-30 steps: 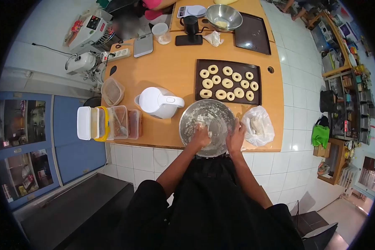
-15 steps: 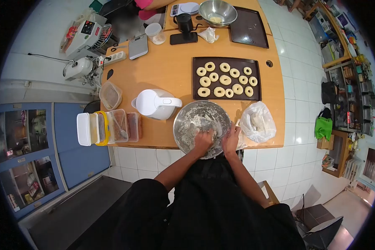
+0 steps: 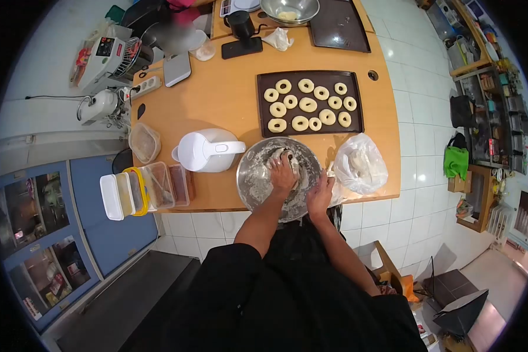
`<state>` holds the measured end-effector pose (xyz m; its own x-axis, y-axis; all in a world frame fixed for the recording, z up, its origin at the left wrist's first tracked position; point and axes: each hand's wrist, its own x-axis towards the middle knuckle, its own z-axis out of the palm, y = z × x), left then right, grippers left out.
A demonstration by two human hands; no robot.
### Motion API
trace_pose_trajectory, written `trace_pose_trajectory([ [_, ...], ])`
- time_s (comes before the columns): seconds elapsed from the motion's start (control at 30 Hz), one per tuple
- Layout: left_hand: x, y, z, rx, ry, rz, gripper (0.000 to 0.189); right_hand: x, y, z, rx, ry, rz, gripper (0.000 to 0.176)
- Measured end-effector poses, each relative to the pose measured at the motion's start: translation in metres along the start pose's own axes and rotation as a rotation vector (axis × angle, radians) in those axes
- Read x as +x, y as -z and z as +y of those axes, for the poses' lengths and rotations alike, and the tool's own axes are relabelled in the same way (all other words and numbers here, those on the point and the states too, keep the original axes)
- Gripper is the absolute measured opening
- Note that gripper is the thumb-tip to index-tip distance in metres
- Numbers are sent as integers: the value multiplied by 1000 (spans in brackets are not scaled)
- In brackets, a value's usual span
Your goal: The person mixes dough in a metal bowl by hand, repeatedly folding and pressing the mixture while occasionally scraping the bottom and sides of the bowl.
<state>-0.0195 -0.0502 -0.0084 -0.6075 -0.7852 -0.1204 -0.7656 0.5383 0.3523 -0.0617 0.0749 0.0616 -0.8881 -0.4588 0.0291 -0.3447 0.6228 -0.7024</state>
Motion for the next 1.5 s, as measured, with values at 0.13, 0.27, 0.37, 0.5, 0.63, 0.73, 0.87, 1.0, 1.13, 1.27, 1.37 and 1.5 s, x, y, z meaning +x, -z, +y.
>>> trace_pose_trajectory([
  [0.13, -10, 18, 8, 1, 11, -224, 82, 2, -3, -5, 81, -55, 43, 49],
  [0.27, -49, 27, 7, 76, -251, -28, 85, 2, -1, -10, 22, -19, 106, 53],
  [0.37, -54, 38, 11, 40, -105, -452, 85, 1, -2, -8, 5, -8, 101, 52],
  [0.5, -70, 34, -6, -181, -257, -440, 77, 0, -6, -5, -20, -32, 75, 51],
  [0.63, -82, 15, -28, -530, -241, -305, 49, 2, -3, -12, -57, -3, 21, 49],
  [0.73, -73, 58, -9, -427, -29, -346, 31, 1, -5, -7, -31, 32, 9, 48],
  [0.87, -44, 47, -8, -304, 169, -348, 31, 0, -2, -10, -12, 46, -9, 44],
  [1.0, -39, -4, -27, -384, 99, -192, 42, 2, -2, -14, -36, 17, -15, 40],
  [1.13, -40, 19, -25, -634, 38, -97, 51, 2, -3, -11, -23, 29, -2, 41],
  [1.27, -60, 40, -28, -404, -261, 214, 48, 4, -3, -9, 0, 56, 8, 40],
  [1.37, -63, 62, -32, -244, -300, 178, 39, 4, 1, -13, 30, 35, -12, 41],
  [1.5, -71, 61, -35, -246, -101, -159, 31, 4, -2, -12, 54, 25, -7, 40],
])
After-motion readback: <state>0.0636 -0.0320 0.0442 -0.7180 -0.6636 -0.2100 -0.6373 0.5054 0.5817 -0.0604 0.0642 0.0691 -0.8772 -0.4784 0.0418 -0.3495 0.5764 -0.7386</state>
